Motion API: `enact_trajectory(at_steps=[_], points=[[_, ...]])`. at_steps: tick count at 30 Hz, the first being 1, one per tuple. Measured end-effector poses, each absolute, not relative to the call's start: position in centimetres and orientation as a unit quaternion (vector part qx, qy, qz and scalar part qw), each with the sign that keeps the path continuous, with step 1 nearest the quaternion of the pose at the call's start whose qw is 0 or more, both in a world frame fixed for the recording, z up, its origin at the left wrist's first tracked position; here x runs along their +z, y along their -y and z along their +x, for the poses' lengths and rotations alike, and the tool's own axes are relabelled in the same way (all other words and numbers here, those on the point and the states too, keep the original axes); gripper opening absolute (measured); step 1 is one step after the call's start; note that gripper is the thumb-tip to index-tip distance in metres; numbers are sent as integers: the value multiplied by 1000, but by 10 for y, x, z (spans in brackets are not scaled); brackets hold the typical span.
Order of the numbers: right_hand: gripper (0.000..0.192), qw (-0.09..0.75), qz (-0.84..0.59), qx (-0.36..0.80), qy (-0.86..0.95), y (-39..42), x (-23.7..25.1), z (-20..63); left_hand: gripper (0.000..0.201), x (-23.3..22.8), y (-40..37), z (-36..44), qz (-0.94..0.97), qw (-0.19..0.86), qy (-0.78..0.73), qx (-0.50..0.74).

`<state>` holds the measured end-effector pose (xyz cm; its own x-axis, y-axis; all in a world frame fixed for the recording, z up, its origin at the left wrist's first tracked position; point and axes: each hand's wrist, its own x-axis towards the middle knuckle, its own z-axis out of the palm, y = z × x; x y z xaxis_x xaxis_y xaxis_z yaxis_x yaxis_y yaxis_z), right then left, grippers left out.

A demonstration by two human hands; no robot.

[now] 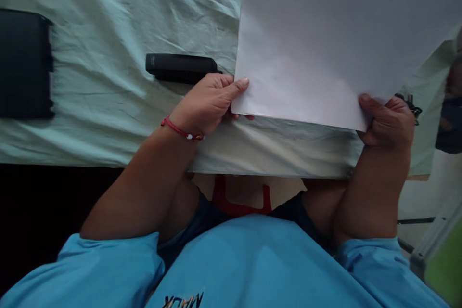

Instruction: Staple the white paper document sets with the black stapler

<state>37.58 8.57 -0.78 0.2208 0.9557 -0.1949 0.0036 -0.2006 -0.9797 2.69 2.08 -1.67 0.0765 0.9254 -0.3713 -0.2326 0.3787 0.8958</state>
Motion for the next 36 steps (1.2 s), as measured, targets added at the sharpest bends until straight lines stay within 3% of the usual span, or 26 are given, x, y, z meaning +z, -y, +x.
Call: enact_trajectory(at_steps=[12,21,28,36], points=[[36,546,-584,445,404,-86,-9,383,33,2,-18,24,292,751,-474,355],[37,564,-585,418,406,-88,-10,389,53,3,-19,23,316,782,-436,313],[37,576,-572,414,412,-86,-7,389,22,13,-18,25,309,781,-457,294],[36,563,-581,418,413,-85,-1,385,19,20,-19,24,317,790,-459,255]])
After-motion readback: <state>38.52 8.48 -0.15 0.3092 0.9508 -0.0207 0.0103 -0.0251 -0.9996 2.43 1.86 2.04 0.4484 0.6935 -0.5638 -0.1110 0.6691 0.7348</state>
